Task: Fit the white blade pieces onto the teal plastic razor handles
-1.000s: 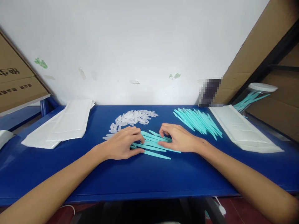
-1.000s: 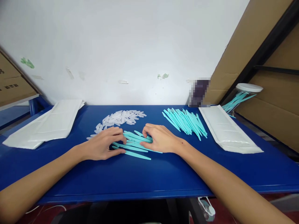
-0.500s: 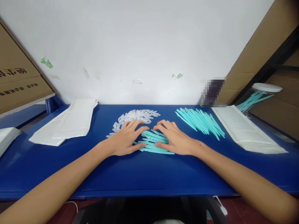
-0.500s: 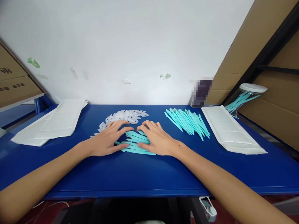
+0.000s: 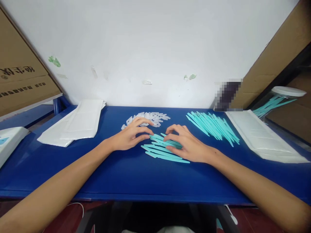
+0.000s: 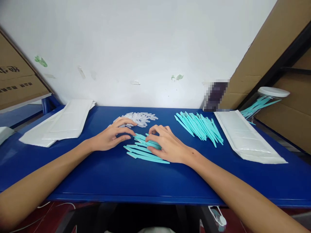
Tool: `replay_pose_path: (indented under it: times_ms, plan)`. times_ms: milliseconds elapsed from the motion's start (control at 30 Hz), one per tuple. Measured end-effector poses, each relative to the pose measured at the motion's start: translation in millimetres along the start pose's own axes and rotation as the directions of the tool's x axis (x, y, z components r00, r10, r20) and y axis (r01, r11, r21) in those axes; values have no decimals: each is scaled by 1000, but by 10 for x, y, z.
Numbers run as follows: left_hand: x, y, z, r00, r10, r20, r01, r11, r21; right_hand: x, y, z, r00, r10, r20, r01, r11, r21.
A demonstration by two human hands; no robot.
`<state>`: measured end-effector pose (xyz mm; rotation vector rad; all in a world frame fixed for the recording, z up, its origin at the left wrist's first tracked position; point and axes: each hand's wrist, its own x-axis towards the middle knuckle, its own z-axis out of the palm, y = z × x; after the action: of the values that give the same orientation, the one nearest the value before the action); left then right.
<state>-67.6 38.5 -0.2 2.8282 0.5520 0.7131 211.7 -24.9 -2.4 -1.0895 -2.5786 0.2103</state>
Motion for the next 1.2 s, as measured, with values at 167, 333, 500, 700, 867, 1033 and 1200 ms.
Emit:
replay_pose_path:
  times_ms: [167, 333, 500, 700, 867, 1033, 1200]
  plan:
    - [-5, -23, -43, 950, 185, -252, -145, 975, 167, -17, -17, -11, 994, -92, 59, 91, 996, 17]
    - [-74, 45, -7, 978, 157, -138, -96, 923, 373, -8, -49, -7, 990, -107, 87, 104, 994, 37]
    - [-220, 72, 33, 996, 27, -88, 2, 950, 314, -11, -85, 2, 990, -126, 67, 123, 992, 42]
    - [-282, 163, -40, 999, -28, 22, 24, 990, 136, -22, -146, -7, 981, -160, 113, 153, 986, 66]
    - [-265, 189, -20, 997, -47, 69, 37, 990, 136, -19, -135, -9, 985, -161, 62, 159, 986, 45]
    - [-263, 242, -6, 992, -60, 114, 49, 994, 97, -23, -55, -16, 994, -21, -110, 16, 999, -48]
    - [-227, 328, 11, 980, -100, 171, 84, 992, 97, -34, -29, -60, 992, 119, -34, -119, 993, -17]
